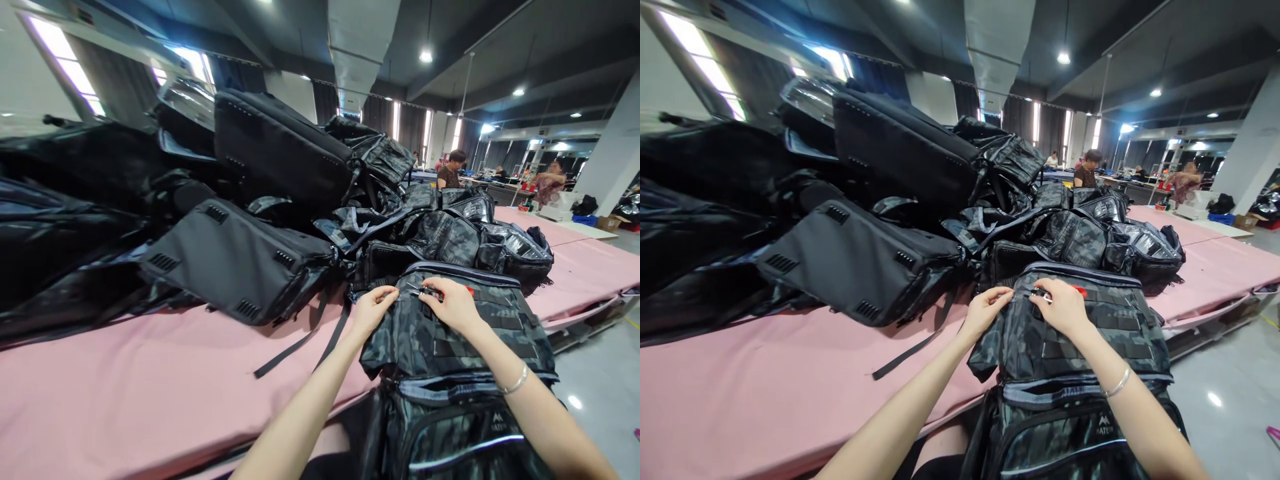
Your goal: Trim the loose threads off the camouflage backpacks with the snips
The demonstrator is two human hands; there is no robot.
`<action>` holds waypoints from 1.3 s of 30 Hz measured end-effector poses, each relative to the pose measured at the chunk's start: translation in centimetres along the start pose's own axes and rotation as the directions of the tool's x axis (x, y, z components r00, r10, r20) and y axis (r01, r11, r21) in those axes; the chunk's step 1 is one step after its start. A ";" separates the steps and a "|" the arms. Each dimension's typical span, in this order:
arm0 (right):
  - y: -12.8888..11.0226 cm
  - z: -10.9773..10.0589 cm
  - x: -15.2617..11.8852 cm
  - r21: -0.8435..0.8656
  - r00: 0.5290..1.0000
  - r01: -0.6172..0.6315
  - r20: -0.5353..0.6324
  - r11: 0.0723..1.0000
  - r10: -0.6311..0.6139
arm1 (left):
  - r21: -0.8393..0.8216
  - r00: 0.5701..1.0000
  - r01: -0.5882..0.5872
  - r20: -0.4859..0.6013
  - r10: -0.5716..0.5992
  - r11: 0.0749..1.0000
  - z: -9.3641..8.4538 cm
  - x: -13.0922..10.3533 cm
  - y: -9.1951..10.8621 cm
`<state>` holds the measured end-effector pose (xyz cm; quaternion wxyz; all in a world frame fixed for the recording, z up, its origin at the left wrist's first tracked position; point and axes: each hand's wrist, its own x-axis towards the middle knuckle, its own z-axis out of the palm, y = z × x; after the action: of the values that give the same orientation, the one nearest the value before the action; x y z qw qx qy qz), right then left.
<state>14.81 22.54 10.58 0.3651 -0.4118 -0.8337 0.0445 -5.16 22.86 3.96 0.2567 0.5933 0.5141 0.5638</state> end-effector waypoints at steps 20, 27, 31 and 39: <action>-2.7 -1.1 4.7 -0.324 0.892 0.316 0.421 0.892 -0.163 | 0.130 0.994 -0.055 -0.083 0.067 0.990 -0.4 -1.2 0.8; -2.2 -1.1 4.8 -0.265 0.878 0.349 0.428 0.899 -0.215 | 0.129 0.995 -0.049 -0.081 0.060 0.990 -0.4 -1.2 1.1; -1.9 -0.9 4.7 -0.241 0.871 0.372 0.426 0.896 -0.247 | 0.104 0.994 -0.057 -0.086 0.066 0.993 -0.3 -1.2 1.2; -1.1 -1.6 3.0 -0.119 0.974 0.144 0.194 0.982 -0.119 | 0.111 0.982 -0.042 -0.180 0.062 0.993 -1.0 -1.5 0.9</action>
<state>13.94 23.63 13.93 0.2596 -0.3730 -0.8907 0.0031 -5.59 20.89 4.35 0.1614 0.5648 0.5493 0.5942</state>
